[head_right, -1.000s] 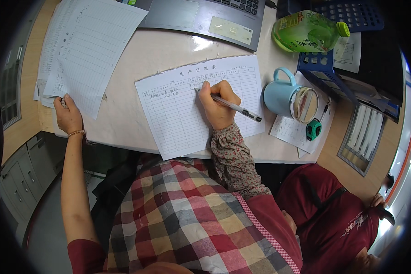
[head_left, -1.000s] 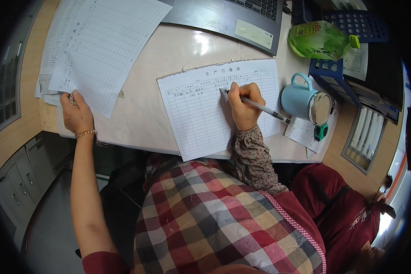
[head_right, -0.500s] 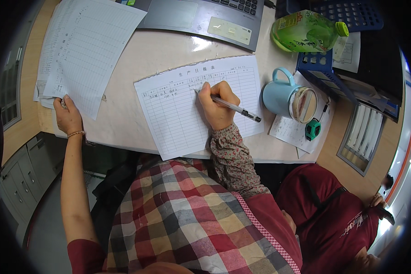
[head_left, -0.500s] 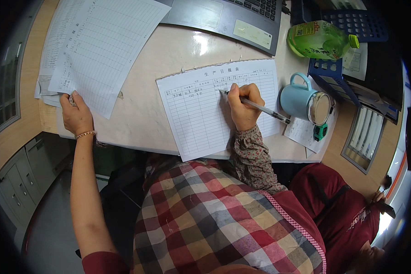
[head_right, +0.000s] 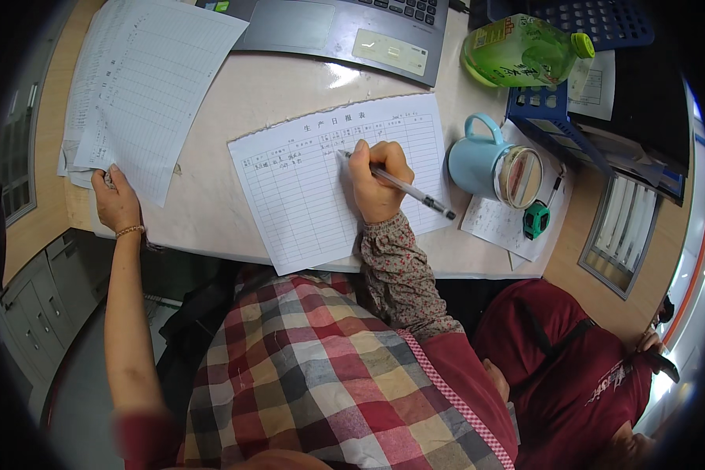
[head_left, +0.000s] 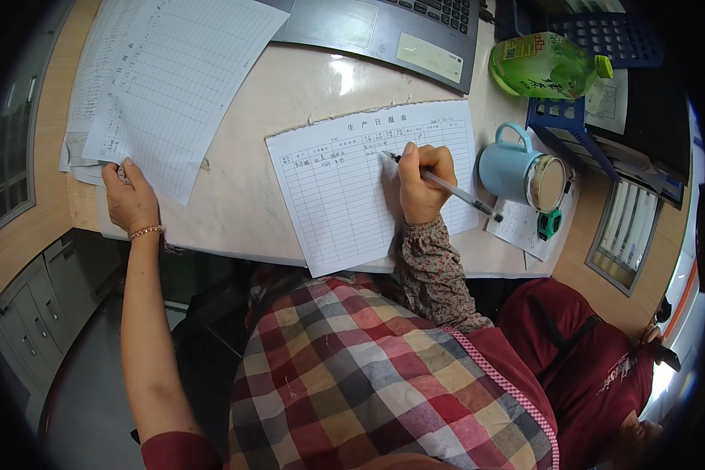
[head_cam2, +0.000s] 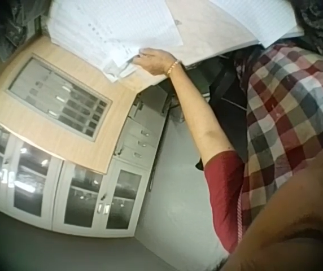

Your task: The person is filling out a production daily report using a pen at a desk.

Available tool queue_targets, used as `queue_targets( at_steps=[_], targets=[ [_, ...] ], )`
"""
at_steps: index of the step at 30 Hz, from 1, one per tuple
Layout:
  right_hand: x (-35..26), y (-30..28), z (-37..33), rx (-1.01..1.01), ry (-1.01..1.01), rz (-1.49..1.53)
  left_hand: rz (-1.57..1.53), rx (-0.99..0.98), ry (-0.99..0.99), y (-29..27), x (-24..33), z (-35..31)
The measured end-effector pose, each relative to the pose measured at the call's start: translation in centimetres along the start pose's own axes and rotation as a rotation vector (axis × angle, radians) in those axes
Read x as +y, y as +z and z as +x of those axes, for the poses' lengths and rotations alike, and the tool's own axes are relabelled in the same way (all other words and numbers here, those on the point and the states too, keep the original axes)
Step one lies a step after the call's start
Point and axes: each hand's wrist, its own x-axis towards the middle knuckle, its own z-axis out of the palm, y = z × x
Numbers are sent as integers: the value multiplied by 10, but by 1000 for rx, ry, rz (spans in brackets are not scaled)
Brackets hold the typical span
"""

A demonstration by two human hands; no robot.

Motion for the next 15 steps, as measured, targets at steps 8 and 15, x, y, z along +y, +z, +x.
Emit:
queue_targets(
  at_steps=[8, 15],
  targets=[
    [-5, -6, 8, -92, 95, -122, 11, -14, -18, 2, 0, 1],
    [-5, -3, 8, -100, 70, -177, 1, -3, -9, 3, 0, 2]
  ],
)
